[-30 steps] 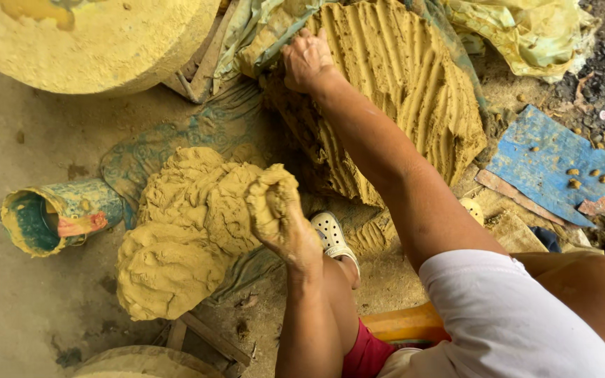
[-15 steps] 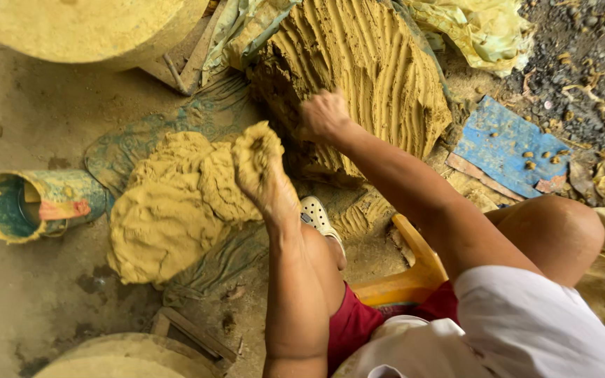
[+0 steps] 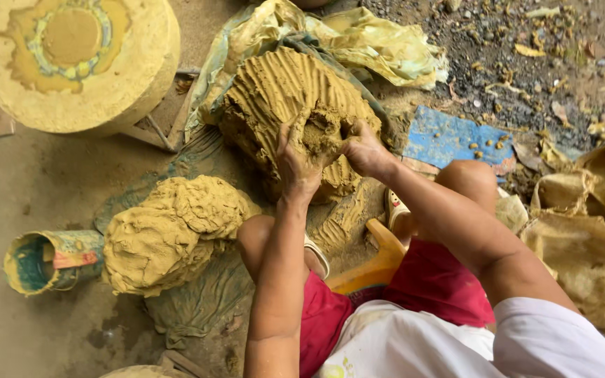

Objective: The person kneads a large mass of moist clay by hand, pulling and pressing portions of it to prepare it for pottery.

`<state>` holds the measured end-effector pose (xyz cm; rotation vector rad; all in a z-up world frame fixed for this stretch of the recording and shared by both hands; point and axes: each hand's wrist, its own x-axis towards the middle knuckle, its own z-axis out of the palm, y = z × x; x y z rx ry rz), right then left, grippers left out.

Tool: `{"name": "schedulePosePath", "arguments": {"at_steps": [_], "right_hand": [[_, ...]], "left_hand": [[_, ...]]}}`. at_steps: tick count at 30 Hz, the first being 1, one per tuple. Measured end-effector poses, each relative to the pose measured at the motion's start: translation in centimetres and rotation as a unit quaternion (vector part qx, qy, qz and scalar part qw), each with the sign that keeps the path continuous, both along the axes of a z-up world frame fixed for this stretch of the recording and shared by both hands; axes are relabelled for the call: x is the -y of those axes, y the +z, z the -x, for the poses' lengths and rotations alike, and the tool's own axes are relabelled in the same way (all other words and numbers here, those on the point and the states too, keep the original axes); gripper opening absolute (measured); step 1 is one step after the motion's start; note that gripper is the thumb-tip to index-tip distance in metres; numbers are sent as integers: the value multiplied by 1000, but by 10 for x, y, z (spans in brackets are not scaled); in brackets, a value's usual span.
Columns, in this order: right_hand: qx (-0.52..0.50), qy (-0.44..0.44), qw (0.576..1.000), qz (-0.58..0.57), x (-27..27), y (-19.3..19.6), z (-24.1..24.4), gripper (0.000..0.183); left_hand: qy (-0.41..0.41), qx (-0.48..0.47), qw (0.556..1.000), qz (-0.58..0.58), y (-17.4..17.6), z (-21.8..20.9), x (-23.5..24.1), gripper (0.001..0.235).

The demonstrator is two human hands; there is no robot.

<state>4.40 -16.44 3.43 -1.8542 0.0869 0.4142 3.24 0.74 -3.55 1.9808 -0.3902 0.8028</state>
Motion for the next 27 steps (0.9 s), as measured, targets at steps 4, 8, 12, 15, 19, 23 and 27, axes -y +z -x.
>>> {"name": "schedulePosePath", "arguments": {"at_steps": [4,8,12,15,19,23,27], "right_hand": [[-58,-82,992,-72,3,-1,20,57],[-32,-75,994,-76,1,-14,39,58],[16,-32,999,4,10,-11,44,62],[36,-34,983,-174,25,-5,37,61],[148,189,971,-3,34,-1,37,45],[-40,84,814,-573,25,17,41,48],[163,207,954,-144,28,46,33,42]], "left_hand": [[44,-24,998,-24,-62,-8,19,62],[175,-89,976,-93,-103,4,22,62],[-3,-190,970,153,-58,23,19,41],[-204,-98,902,367,10,29,13,66],[-84,-17,977,194,60,25,11,93],[-250,-129,831,480,47,23,16,61],[-238,-157,769,573,20,24,-9,36]]}}
